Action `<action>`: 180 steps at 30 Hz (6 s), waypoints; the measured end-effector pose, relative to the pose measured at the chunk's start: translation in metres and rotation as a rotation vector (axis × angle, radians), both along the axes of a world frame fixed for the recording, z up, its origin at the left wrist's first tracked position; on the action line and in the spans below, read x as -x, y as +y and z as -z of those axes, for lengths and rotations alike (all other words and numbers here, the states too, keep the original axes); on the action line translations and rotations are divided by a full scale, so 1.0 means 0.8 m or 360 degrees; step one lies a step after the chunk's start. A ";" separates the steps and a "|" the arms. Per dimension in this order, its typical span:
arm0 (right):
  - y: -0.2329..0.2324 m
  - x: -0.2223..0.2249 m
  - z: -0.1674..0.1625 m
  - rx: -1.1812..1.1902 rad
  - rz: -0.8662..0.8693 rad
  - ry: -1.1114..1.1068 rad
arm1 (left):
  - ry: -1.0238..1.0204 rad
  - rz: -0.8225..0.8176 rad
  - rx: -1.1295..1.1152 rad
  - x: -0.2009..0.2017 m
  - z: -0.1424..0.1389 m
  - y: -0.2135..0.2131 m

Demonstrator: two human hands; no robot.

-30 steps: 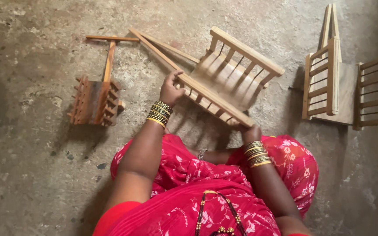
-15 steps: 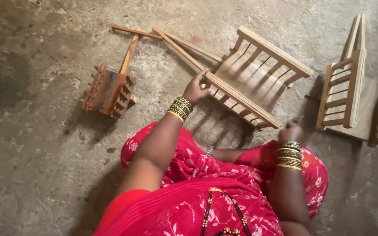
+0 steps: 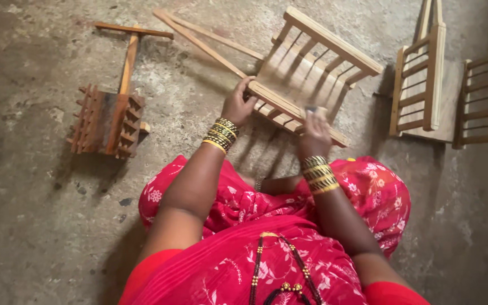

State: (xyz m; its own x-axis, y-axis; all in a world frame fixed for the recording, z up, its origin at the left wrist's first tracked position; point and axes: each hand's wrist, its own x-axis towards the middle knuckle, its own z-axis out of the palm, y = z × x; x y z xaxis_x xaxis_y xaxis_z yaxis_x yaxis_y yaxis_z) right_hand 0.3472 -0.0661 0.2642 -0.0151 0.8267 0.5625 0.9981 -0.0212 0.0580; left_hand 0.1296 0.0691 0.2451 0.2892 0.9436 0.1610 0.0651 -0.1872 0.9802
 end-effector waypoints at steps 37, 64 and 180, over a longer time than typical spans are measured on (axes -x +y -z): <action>-0.065 -0.049 -0.001 0.0330 -0.0035 0.0282 | 0.0121 -0.0180 -0.0010 0.001 -0.007 -0.018; 0.007 0.032 -0.016 0.0544 -0.0211 0.0088 | -0.0691 -0.0049 0.0234 -0.016 0.058 0.008; -0.054 -0.157 0.035 0.0105 -0.0246 0.2887 | -0.0523 -0.1068 0.0788 -0.251 0.016 -0.116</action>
State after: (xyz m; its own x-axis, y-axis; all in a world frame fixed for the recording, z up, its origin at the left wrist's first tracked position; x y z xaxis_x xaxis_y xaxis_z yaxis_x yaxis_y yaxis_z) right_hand 0.4729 -0.1093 0.2366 0.4391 0.8963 -0.0619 -0.1876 0.0241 -0.9819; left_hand 0.3305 -0.0240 0.2321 -0.3373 0.8810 -0.3318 -0.2896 0.2383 0.9270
